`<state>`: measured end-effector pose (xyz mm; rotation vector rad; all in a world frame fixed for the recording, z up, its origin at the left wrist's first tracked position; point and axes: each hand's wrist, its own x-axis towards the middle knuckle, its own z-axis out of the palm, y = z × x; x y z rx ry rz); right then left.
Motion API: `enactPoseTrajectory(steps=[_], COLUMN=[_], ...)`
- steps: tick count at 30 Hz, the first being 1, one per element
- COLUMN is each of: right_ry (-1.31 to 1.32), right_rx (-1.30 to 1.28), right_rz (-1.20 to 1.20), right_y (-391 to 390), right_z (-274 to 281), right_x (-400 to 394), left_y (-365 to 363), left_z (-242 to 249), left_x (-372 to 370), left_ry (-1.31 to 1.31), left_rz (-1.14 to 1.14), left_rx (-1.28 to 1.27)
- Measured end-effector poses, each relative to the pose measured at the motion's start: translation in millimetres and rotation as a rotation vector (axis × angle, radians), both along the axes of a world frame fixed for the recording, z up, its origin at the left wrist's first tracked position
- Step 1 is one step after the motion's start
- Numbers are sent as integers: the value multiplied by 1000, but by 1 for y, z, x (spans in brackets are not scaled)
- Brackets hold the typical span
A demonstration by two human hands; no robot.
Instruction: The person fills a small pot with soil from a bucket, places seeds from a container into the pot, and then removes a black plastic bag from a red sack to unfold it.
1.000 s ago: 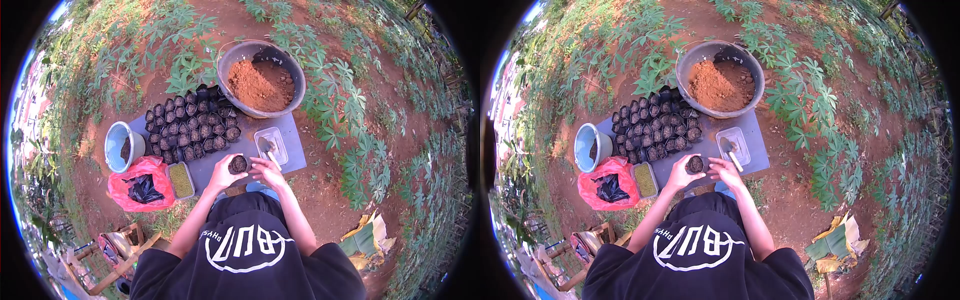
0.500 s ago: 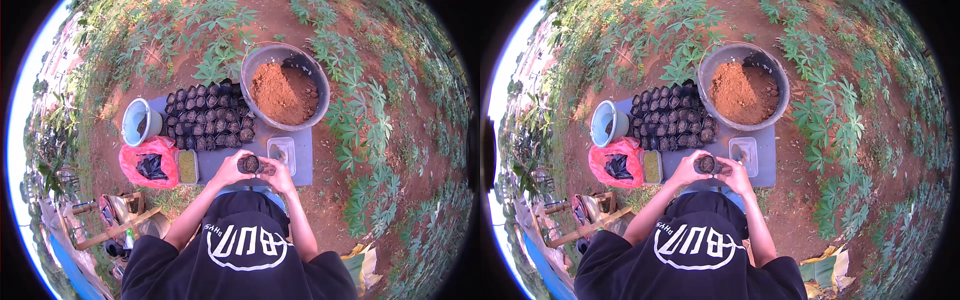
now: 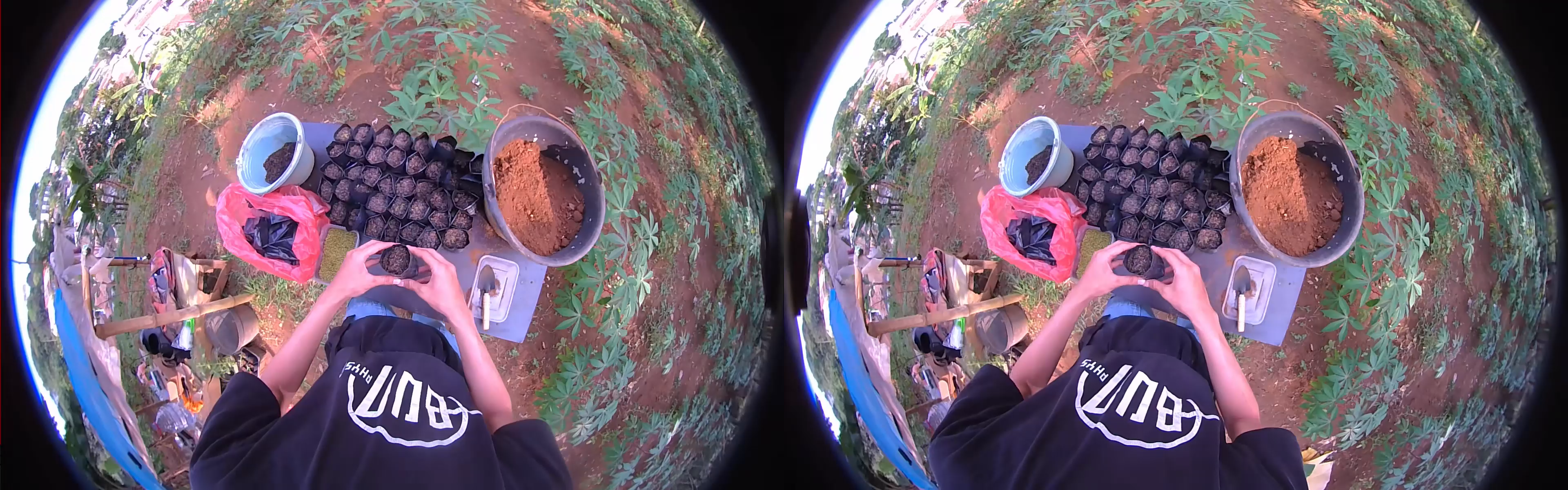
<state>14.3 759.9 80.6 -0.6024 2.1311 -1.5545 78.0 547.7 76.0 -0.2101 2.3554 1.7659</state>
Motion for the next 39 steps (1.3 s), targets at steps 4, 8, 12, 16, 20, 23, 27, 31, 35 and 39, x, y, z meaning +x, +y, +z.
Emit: enactPoseTrajectory(steps=[4, 8, 12, 16, 20, 23, 27, 31, 35, 39], right_ry=[79, 58, -3, 77, 118, 136, 172, 221, 359, 388], right_rx=[50, 100, 178, 319, 367, 436, 493, 616, 760, 828], right_rz=[51, 10, -136, -239, -264, -255, -259, -227, -199, -233], right_y=[-50, -108, -169, -217, -254, -275, -304, -330, -346, -356], right_z=[-2, -16, -32, -53, -76, -81, -88, -87, -103, -114], right_x=[-6, -11, -11, -12, -8, -8, -12, -12, -10, -8], left_y=[-46, -104, -185, -248, -266, -273, -284, -299, -307, -317], left_z=[-1, -12, -19, -80, -129, -138, -144, -156, -162, -167], left_x=[-5, -20, -39, -47, -38, -31, -21, -19, -14, -15], left_ry=[-55, -91, -16, 142, 66, -5, -46, -107, -97, -48], left_rz=[-17, -54, -178, -262, -296, -306, -279, -248, -233, -232], left_rx=[63, 139, -171, -717, -809, -839, -872, -765, -732, -653])
